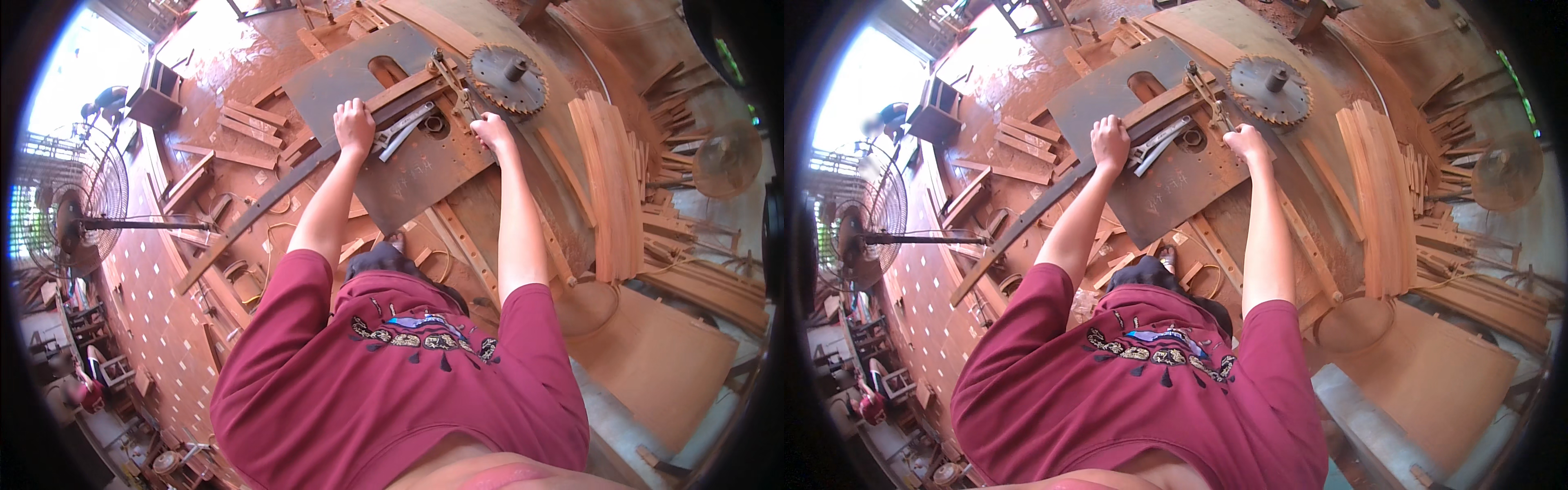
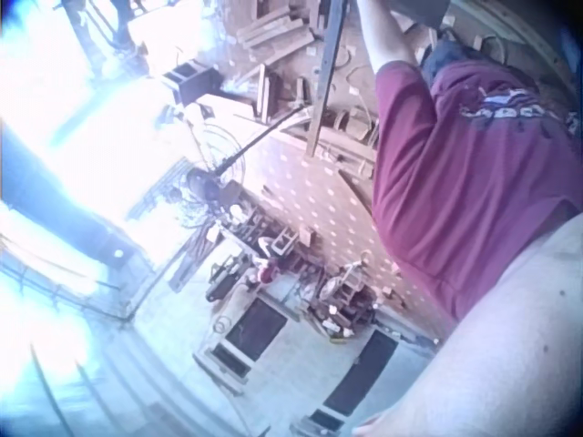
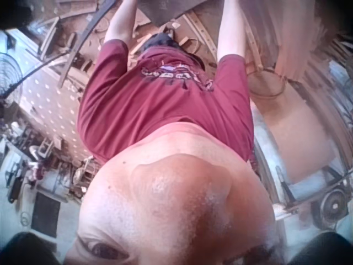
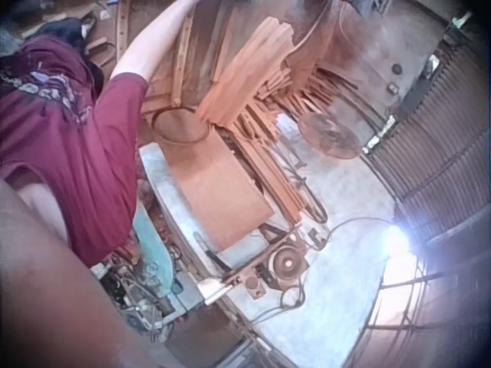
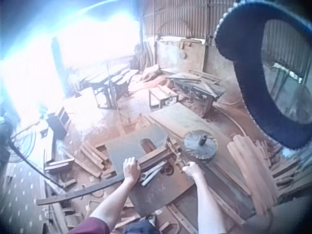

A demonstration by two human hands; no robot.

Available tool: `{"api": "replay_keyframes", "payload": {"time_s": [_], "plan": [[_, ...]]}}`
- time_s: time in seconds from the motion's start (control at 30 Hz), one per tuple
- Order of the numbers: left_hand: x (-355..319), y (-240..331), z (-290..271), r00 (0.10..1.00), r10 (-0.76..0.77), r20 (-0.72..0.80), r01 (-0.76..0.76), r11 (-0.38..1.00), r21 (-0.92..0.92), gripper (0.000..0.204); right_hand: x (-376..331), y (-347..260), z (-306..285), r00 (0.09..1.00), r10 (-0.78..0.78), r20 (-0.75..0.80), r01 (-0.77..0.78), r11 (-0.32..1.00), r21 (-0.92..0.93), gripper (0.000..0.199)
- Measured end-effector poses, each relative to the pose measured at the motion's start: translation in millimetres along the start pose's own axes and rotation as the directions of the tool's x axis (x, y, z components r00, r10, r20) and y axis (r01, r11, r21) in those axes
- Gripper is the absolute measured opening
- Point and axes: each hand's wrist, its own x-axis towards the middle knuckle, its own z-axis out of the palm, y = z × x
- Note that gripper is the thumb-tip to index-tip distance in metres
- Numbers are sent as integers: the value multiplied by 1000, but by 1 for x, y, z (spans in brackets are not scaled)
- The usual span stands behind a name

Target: The person uses a table saw to cut thin wooden strips. They feed each strip through the spinning blade using a red push stick, then remove the cut piece and repeat the process with the next strip.

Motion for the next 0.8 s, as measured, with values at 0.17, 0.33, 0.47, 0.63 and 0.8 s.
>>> {"api": "replay_keyframes", "payload": {"time_s": [0.17, 0.33, 0.47, 0.63, 0.8], "plan": [[-50, 44, -23, 998, -10, 61, 11, 1000, -25, 9, -44, 53, -27, 998, 6, 69, -9, 999, 35, 40], [-106, 97, -49, 990, -52, 130, 58, 997, -43, 11, -99, 104, -53, 995, 40, 95, -52, 990, 131, 34], [-152, 133, -68, 981, -55, 187, 64, 997, -38, 11, -148, 134, -75, 991, 87, 100, -103, 979, 177, 44], [-198, 176, -87, 973, -52, 225, 60, 998, -32, 9, -186, 190, -93, 994, 94, 60, -105, 971, 216, 37], [-238, 209, -108, 954, -78, 290, 92, 995, -35, 9, -225, 236, -109, 989, 135, 65, -148, 949, 277, 37]]}}
